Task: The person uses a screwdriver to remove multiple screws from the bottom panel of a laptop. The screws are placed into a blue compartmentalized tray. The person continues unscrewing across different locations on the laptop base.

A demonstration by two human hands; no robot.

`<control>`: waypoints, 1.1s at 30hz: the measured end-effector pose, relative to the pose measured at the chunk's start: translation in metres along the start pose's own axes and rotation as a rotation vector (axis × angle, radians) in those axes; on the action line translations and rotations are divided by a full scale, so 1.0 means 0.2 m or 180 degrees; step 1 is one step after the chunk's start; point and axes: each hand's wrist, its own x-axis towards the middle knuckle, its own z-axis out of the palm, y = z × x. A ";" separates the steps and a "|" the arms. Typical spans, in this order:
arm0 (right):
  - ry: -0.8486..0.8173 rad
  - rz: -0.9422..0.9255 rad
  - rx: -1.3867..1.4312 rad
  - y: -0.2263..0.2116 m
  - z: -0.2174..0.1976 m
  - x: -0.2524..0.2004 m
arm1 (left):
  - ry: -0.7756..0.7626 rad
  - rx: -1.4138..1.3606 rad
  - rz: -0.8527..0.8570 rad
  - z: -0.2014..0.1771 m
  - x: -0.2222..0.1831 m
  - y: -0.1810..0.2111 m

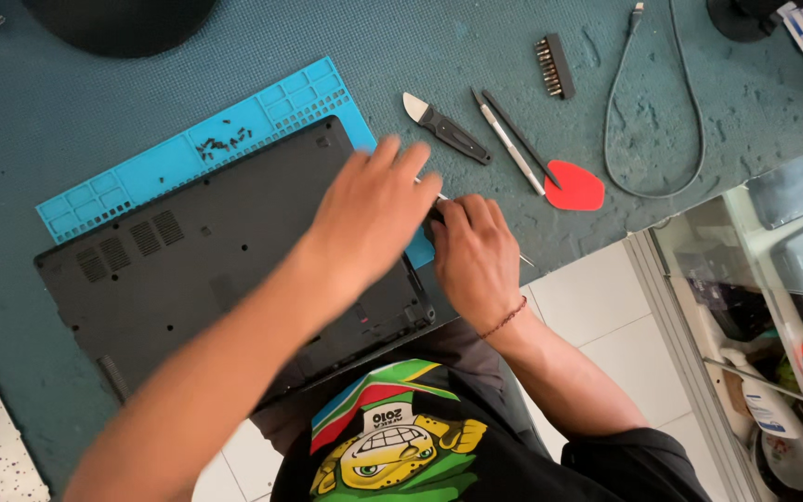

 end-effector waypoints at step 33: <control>0.0689 -0.0610 0.1346 -0.02 -0.16 -0.03 | -0.0607 -0.2151 -0.0900 -0.50 -0.20 0.00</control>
